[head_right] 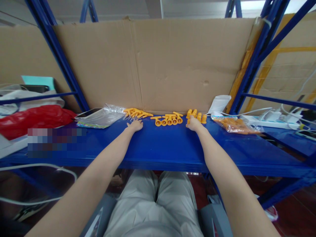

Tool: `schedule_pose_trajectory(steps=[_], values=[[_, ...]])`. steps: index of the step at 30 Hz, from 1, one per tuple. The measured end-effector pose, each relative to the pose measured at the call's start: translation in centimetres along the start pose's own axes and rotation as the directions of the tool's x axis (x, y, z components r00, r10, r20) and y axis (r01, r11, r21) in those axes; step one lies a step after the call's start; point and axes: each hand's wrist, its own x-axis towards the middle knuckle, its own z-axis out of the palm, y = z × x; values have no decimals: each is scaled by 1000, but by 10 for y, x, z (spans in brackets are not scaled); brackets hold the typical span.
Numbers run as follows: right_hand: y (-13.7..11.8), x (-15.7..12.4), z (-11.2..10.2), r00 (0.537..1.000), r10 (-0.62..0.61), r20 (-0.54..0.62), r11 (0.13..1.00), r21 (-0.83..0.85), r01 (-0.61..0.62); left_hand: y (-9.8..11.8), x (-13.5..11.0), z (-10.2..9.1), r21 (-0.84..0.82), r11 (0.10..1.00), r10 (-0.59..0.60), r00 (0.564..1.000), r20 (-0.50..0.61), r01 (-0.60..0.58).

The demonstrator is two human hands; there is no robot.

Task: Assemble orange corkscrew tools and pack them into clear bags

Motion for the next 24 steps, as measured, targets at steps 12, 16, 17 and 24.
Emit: schedule_pose_trajectory(steps=[12, 16, 17, 24], values=[[-6, -9, -5, 990, -43, -136, 999, 21, 46, 0, 3, -14, 46, 999, 13, 994, -112, -8], [-7, -7, -4, 986, -27, -162, 998, 46, 35, -35, 7, -37, 114, 988, -82, 985, -153, 100], [-6, -7, -4, 985, -23, -170, 998, 49, 32, -48, 7, -41, 125, 982, -123, 980, -159, 143], [-4, -9, -3, 983, -9, -181, 999, 49, 18, -118, 3, -50, 87, 936, -326, 933, -152, 341]])
